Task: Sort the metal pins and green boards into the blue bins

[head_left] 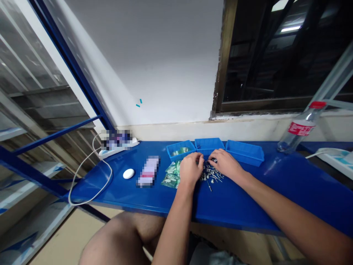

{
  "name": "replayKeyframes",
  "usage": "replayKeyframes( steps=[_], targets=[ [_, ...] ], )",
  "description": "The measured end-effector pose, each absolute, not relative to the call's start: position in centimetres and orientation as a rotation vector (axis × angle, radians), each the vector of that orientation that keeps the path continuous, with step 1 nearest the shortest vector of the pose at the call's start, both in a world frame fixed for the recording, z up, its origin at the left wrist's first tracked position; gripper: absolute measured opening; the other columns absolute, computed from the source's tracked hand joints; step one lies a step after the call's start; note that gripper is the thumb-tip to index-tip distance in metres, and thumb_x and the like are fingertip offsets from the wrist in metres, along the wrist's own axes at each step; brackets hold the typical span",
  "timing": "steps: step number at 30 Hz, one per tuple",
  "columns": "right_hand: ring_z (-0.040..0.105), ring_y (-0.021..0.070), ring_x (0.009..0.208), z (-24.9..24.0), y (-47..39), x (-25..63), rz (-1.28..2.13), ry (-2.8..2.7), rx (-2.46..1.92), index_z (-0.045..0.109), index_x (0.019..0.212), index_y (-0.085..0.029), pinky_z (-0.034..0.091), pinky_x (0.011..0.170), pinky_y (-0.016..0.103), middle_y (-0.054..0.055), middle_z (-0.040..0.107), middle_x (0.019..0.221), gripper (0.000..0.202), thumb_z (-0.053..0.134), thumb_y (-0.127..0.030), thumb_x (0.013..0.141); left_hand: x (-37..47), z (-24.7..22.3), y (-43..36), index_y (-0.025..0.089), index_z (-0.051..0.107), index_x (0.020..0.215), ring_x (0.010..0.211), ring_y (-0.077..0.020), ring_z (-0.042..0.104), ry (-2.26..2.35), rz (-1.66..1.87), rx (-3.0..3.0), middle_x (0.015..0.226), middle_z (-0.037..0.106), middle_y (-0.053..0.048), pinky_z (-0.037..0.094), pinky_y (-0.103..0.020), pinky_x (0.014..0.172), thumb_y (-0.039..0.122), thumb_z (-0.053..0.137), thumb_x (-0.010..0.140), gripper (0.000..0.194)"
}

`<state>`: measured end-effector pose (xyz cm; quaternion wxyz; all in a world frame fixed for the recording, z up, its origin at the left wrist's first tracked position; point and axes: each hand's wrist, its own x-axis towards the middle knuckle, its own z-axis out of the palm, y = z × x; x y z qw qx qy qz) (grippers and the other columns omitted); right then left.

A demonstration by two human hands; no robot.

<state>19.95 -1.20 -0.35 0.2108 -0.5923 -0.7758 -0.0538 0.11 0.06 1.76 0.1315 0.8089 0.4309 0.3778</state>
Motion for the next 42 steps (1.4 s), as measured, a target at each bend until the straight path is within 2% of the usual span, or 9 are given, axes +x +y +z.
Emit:
replayKeyframes(
  steps=[4,13,16,21,27,32,37,42],
  targets=[
    [0.067,0.0274,0.097,-0.2,-1.3,19.6,-0.162,-2.183,-1.600,0.077,0.090,-0.021,0.047,0.098,0.040,0.008,0.077,0.098,0.015,0.064,-0.018,0.097,0.1,1.8,0.1,0.024,0.077,0.103,0.095,-0.0215,0.075,1.261,1.080,2.350,0.106,0.081,-0.004,0.055,-0.029,0.086,0.029,0.058,0.103,0.020],
    [0.065,0.0286,0.098,-0.6,-1.5,19.6,-0.157,-2.126,-1.545,0.068,0.090,-0.022,0.050,0.086,0.039,0.008,0.075,0.092,0.013,0.059,-0.016,0.098,0.1,2.0,0.0,0.023,0.077,0.102,0.093,-0.0212,0.075,1.254,1.086,2.347,0.104,0.081,-0.004,0.055,-0.029,0.084,0.028,0.058,0.102,0.020],
    [0.067,0.0278,0.097,-0.4,-1.6,19.7,-0.113,-2.045,-1.500,0.068,0.094,-0.022,0.051,0.085,0.039,0.008,0.074,0.095,0.011,0.059,-0.018,0.098,0.1,2.0,-0.1,0.023,0.077,0.102,0.094,-0.0215,0.075,1.248,1.086,2.351,0.105,0.081,-0.005,0.055,-0.029,0.085,0.028,0.057,0.103,0.020],
    [0.071,0.0216,0.082,0.0,-2.0,19.4,0.119,-1.825,-1.318,0.073,0.099,-0.023,0.057,0.075,0.034,0.005,0.075,0.096,0.008,0.067,-0.028,0.097,0.1,1.9,0.0,0.023,0.076,0.108,0.098,-0.0216,0.074,1.206,1.072,2.369,0.109,0.080,-0.005,0.057,-0.030,0.089,0.024,0.060,0.100,0.018],
    [0.077,0.0234,0.084,-0.2,-2.3,18.7,0.313,-1.650,-1.235,0.077,0.097,-0.024,0.063,0.082,0.038,0.005,0.080,0.096,0.011,0.070,-0.033,0.094,0.1,1.5,0.2,0.024,0.075,0.116,0.102,-0.0228,0.074,1.119,1.019,2.405,0.111,0.080,-0.005,0.058,-0.033,0.094,0.019,0.067,0.092,0.025],
    [0.079,0.0248,0.087,-0.6,-2.2,18.6,0.454,-1.553,-1.234,0.077,0.097,-0.024,0.064,0.086,0.040,0.005,0.082,0.096,0.014,0.073,-0.036,0.091,0.1,1.1,0.5,0.024,0.073,0.119,0.105,-0.0222,0.076,1.074,1.056,2.351,0.114,0.080,-0.005,0.058,-0.034,0.096,0.017,0.065,0.095,0.026],
    [0.078,0.0237,0.086,-1.0,-1.9,18.7,0.435,-1.599,-1.231,0.075,0.102,-0.023,0.065,0.085,0.040,0.006,0.081,0.099,0.015,0.069,-0.032,0.091,0.1,1.0,0.6,0.025,0.070,0.124,0.107,-0.0216,0.076,1.041,1.120,2.301,0.113,0.081,-0.004,0.058,-0.034,0.099,0.015,0.062,0.097,0.029],
    [0.073,0.0202,0.083,-0.9,-2.0,18.5,0.323,-1.684,-1.261,0.076,0.104,-0.022,0.063,0.076,0.034,0.007,0.076,0.100,0.019,0.064,-0.024,0.090,0.1,1.3,0.4,0.026,0.066,0.130,0.105,-0.0211,0.076,1.003,1.123,2.278,0.110,0.081,-0.002,0.058,-0.032,0.097,0.017,0.063,0.098,0.033]
  ],
)
